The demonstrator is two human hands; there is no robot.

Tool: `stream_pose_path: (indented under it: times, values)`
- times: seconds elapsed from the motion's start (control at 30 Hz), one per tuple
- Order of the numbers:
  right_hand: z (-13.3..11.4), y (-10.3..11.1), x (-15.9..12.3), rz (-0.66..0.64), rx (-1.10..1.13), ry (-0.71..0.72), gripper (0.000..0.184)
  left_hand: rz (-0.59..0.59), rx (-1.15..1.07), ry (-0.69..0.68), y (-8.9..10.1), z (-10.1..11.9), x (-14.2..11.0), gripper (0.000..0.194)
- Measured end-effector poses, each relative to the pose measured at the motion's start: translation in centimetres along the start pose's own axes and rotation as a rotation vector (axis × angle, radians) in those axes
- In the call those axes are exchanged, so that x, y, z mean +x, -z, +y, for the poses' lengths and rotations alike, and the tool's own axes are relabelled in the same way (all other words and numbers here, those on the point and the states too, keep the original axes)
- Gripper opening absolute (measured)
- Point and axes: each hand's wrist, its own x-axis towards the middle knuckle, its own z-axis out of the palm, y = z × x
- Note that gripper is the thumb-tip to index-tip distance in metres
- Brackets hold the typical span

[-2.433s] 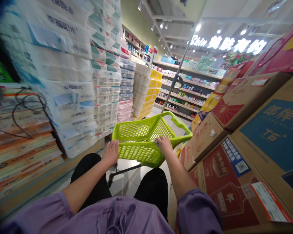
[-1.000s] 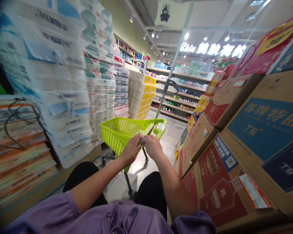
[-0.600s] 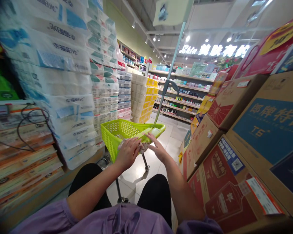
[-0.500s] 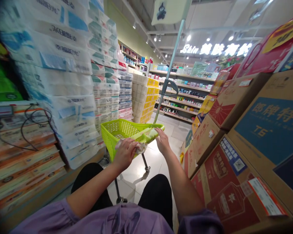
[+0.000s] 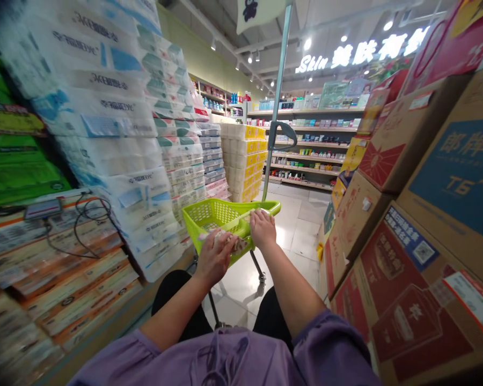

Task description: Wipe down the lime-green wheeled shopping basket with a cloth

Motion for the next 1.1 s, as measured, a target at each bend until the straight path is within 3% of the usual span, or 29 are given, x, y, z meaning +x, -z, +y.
stream_pose_path:
  times: [0.13,0.3,0.4,0.57,0.63,0.77,0.93,1.0,1.1]
  values:
    - [-0.7,0.4,-0.9,0.110,0.021,0.111,0.043,0.036,0.008,0.095,2.4,-0.9,-0.9,0.037]
    - [0.1,1.4,-0.6,0.085,0.053,0.257,0.040,0.102,-0.068,0.262,4.7,-3.6,-1.2,0.022]
    - [0.2,1.3,-0.7,0.102,0.057,0.237,0.039,0.062,-0.004,0.254,4.5,-3.0,-0.2,0.025]
    - [0.1,0.6,-1.6,0.192,0.098,0.203,0.040,-0.063,0.120,0.103,2.6,1.4,2.0,0.035]
    - [0.4,0.5,-1.9,0.259,0.103,0.222,0.039,-0.080,0.146,0.081,2.6,1.9,2.2,0.036]
    - [0.9,0.7,-2.4,0.357,0.088,0.241,0.037,-0.044,0.137,0.071,4.0,-0.8,0.1,0.029]
    - [0.4,0.8,-2.8,0.416,0.061,0.199,0.035,0.084,0.015,0.198,5.2,-4.8,-2.2,0.029]
    - [-0.1,0.7,-2.9,0.428,0.038,0.179,0.034,0.089,0.031,0.237,4.7,-4.6,-1.7,0.031]
    - [-1.2,0.5,-2.9,0.420,-0.005,0.157,0.032,0.010,0.112,0.222,3.3,-2.1,0.0,0.033]
